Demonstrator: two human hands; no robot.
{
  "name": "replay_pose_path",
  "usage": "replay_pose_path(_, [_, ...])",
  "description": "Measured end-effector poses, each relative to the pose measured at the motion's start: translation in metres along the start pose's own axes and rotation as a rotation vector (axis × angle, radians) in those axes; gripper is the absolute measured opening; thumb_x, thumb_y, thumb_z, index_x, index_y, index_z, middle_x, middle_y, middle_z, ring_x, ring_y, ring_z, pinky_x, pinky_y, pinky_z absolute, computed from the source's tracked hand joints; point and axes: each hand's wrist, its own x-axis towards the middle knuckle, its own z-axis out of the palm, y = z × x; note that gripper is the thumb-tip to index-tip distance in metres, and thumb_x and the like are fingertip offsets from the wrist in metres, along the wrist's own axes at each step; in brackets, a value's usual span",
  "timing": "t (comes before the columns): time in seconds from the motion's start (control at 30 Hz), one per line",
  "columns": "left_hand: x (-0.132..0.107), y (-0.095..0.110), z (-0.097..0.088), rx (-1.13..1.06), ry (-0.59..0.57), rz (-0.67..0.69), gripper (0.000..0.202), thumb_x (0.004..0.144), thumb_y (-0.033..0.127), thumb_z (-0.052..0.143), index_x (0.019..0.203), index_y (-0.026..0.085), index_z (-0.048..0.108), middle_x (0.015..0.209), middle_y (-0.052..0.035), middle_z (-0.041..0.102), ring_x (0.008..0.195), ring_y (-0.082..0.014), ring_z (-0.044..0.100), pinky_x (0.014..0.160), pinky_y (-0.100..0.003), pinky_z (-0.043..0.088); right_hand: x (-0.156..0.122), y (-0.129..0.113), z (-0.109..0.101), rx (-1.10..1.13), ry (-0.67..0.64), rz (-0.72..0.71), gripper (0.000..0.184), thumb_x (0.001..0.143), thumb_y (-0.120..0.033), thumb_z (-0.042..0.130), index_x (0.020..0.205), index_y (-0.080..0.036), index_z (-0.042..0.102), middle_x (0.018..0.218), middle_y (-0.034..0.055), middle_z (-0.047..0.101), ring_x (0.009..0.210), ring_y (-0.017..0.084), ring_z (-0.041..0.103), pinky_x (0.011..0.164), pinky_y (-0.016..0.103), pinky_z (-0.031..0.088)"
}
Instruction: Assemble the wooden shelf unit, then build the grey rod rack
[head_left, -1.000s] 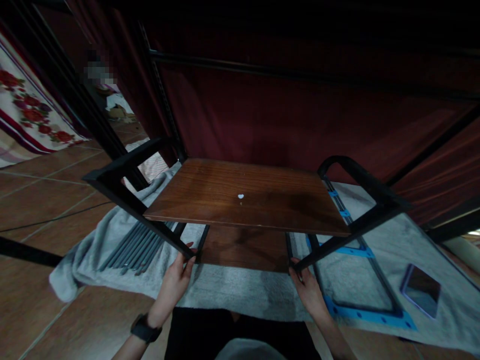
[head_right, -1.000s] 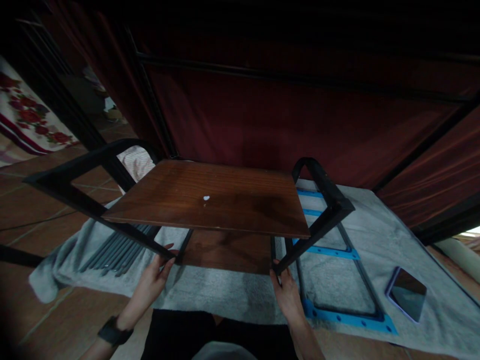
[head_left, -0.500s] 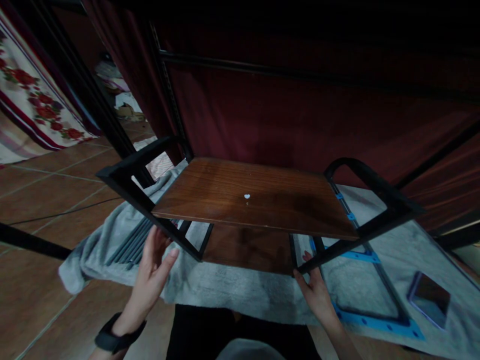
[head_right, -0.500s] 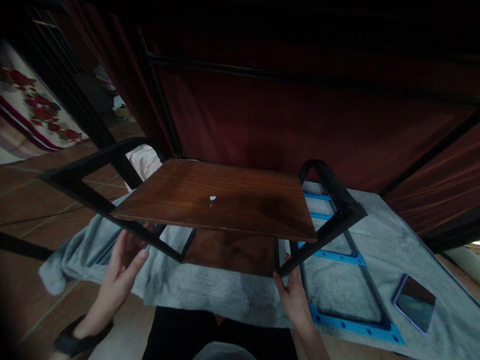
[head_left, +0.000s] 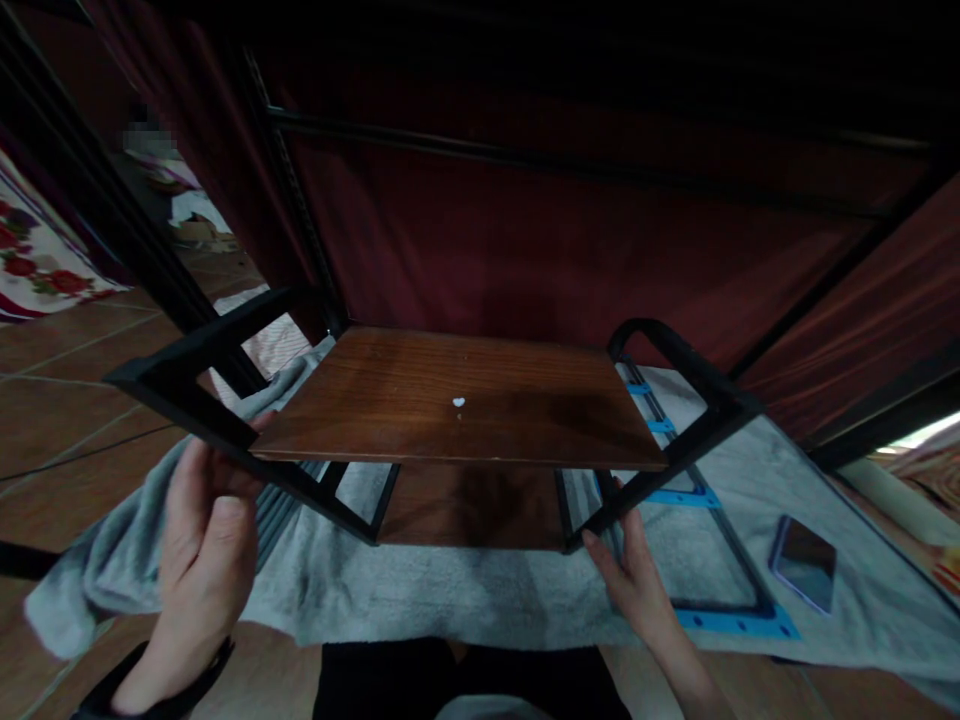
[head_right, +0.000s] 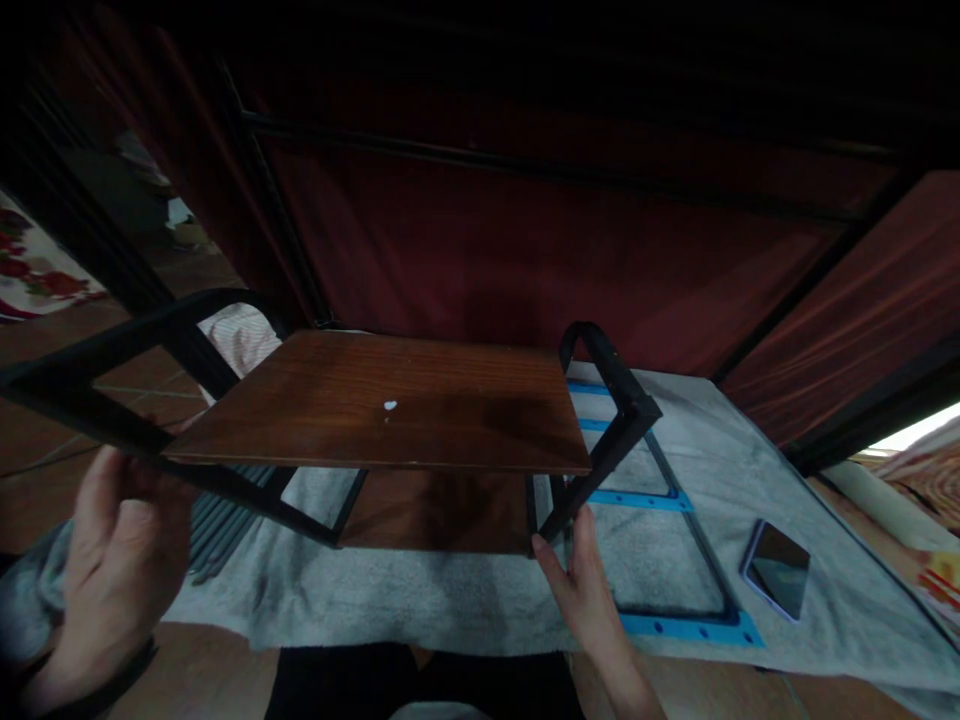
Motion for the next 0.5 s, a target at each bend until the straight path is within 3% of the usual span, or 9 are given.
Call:
replay_pose_path(0.1, [0.009,0.006,0.003,-0.274,0.031,-0.052,0.062,0.079,0.059,0.069,0.134,0.031,0.060,0.136,-0.0029,0.061,0.129,-0.0267,0.053,0.115,-0.044,0.040,0.005,-0.013,-0.014,0.049,0.057,-0.002,0.073,0.092,-0.045,0.057,0.154,-0.029,0.023,0.154,0.0104,0.040,0.144,0.028,0.036,0.119,0.052,0.028])
replay_pose_path(0.2, [0.016,0.009,0.003,-0.365,0.075,-0.074,0.057,0.072,0.057,0.077,0.122,0.031,0.068,0.129,-0.0010,0.065,0.124,-0.0239,0.056,0.112,-0.040,0.043,0.009,-0.020,-0.024,0.103,0.082,-0.009,0.076,0.093,-0.045,0.055,0.157,-0.029,0.017,0.159,0.0110,0.031,0.146,0.029,0.032,0.119,0.055,0.025])
replay_pose_path(0.37, [0.014,0.002,0.000,-0.459,0.112,-0.156,0.047,0.084,0.058,0.064,0.122,0.031,0.067,0.129,-0.0013,0.065,0.123,-0.0227,0.056,0.109,-0.041,0.045,0.010,-0.017,-0.032,0.165,0.102,-0.001,0.076,0.094,-0.046,0.053,0.158,-0.028,0.015,0.162,0.0105,0.026,0.147,0.030,0.029,0.120,0.056,0.022])
replay_pose_path(0.5, [0.010,-0.014,0.000,-0.471,0.078,-0.186,0.054,0.086,0.064,0.058,0.119,0.023,0.067,0.128,-0.0062,0.065,0.121,-0.0246,0.057,0.100,-0.037,0.050,0.011,-0.006,-0.030,0.233,0.128,0.040,0.072,0.093,-0.049,0.052,0.155,-0.031,0.022,0.161,0.0073,0.028,0.143,0.029,0.035,0.117,0.051,0.028])
